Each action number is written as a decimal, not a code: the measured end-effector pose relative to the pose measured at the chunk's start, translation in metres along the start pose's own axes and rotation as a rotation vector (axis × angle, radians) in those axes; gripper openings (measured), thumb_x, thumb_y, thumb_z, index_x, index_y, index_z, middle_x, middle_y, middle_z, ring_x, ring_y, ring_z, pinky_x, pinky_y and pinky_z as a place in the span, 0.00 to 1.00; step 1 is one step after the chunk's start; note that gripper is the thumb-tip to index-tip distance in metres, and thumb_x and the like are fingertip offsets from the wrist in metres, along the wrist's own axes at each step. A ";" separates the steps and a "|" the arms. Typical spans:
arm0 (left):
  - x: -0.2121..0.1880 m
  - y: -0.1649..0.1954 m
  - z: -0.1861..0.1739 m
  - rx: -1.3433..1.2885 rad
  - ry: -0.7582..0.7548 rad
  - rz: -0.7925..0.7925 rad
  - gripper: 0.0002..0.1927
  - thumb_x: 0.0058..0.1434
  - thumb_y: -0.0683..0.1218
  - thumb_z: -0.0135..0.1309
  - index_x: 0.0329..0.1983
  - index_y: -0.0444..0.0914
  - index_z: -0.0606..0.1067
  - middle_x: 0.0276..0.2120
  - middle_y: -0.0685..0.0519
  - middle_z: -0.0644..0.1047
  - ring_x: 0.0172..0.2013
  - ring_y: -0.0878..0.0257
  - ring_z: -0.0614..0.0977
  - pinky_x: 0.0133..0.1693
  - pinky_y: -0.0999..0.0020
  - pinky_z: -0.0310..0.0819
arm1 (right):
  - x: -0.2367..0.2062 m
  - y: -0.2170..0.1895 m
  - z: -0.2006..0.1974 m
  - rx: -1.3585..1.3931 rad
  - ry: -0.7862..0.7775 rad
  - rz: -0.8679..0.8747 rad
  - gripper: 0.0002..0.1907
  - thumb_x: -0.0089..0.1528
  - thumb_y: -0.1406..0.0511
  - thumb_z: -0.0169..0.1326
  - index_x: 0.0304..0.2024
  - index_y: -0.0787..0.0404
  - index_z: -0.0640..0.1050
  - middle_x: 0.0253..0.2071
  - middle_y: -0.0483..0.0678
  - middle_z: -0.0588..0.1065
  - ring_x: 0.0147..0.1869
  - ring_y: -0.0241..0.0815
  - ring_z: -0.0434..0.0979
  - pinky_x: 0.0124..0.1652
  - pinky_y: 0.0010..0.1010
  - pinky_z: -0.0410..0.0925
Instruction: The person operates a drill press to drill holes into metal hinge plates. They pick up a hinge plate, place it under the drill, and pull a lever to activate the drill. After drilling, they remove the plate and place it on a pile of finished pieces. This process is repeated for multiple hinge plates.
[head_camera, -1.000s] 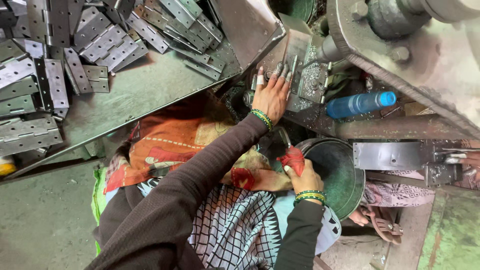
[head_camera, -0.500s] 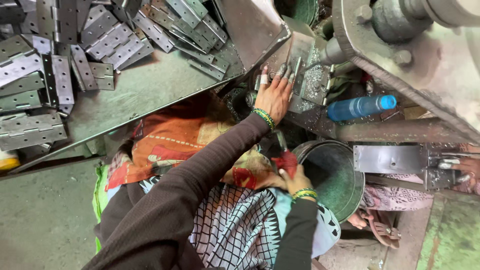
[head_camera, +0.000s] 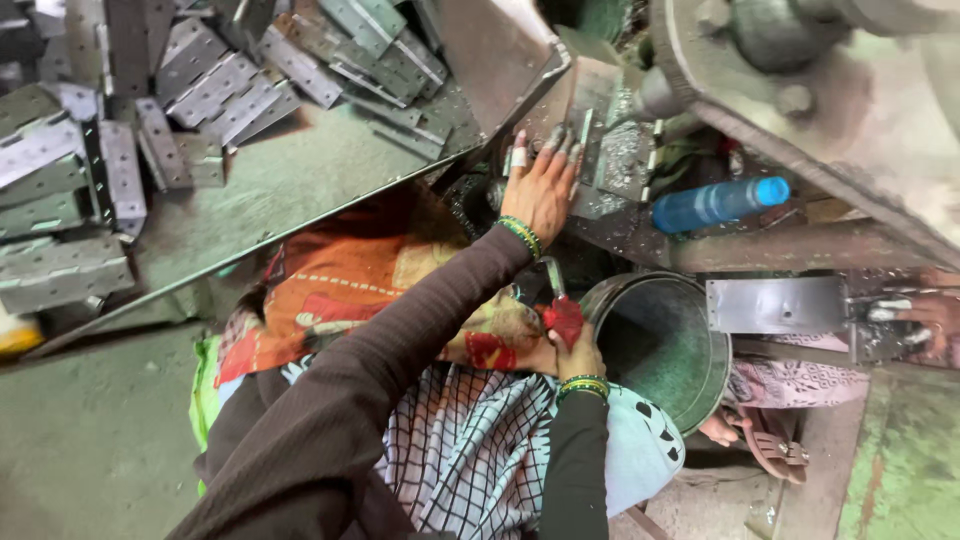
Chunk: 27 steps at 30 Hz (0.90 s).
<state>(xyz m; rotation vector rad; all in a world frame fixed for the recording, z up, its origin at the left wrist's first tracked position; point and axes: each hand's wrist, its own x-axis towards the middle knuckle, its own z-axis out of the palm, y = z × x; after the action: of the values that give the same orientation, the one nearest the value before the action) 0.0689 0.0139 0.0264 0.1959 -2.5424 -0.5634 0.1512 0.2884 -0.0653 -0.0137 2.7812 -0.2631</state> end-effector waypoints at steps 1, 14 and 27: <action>0.000 0.001 0.000 0.001 0.100 0.014 0.24 0.66 0.46 0.45 0.64 0.34 0.70 0.60 0.45 0.73 0.65 0.50 0.70 0.70 0.34 0.41 | 0.002 0.001 -0.008 -0.009 -0.018 -0.015 0.39 0.60 0.43 0.56 0.66 0.53 0.63 0.48 0.67 0.77 0.52 0.73 0.76 0.50 0.57 0.68; -0.002 -0.001 0.006 0.102 -0.161 -0.030 0.24 0.66 0.45 0.43 0.66 0.34 0.67 0.62 0.46 0.72 0.67 0.50 0.67 0.71 0.32 0.37 | -0.001 0.002 -0.018 -0.087 -0.010 -0.045 0.38 0.61 0.43 0.55 0.64 0.57 0.64 0.46 0.66 0.77 0.49 0.70 0.78 0.47 0.57 0.70; -0.005 -0.001 0.003 0.021 0.015 -0.010 0.29 0.65 0.45 0.45 0.69 0.33 0.65 0.64 0.45 0.71 0.67 0.50 0.67 0.70 0.33 0.39 | -0.011 -0.006 -0.084 -0.063 -0.027 -0.058 0.31 0.60 0.42 0.55 0.55 0.53 0.73 0.46 0.61 0.80 0.52 0.67 0.79 0.50 0.54 0.70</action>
<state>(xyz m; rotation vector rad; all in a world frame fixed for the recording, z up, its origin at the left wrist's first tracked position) 0.0714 0.0151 0.0211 0.2189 -2.5352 -0.5376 0.1327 0.2983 0.0169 -0.1122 2.7639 -0.1877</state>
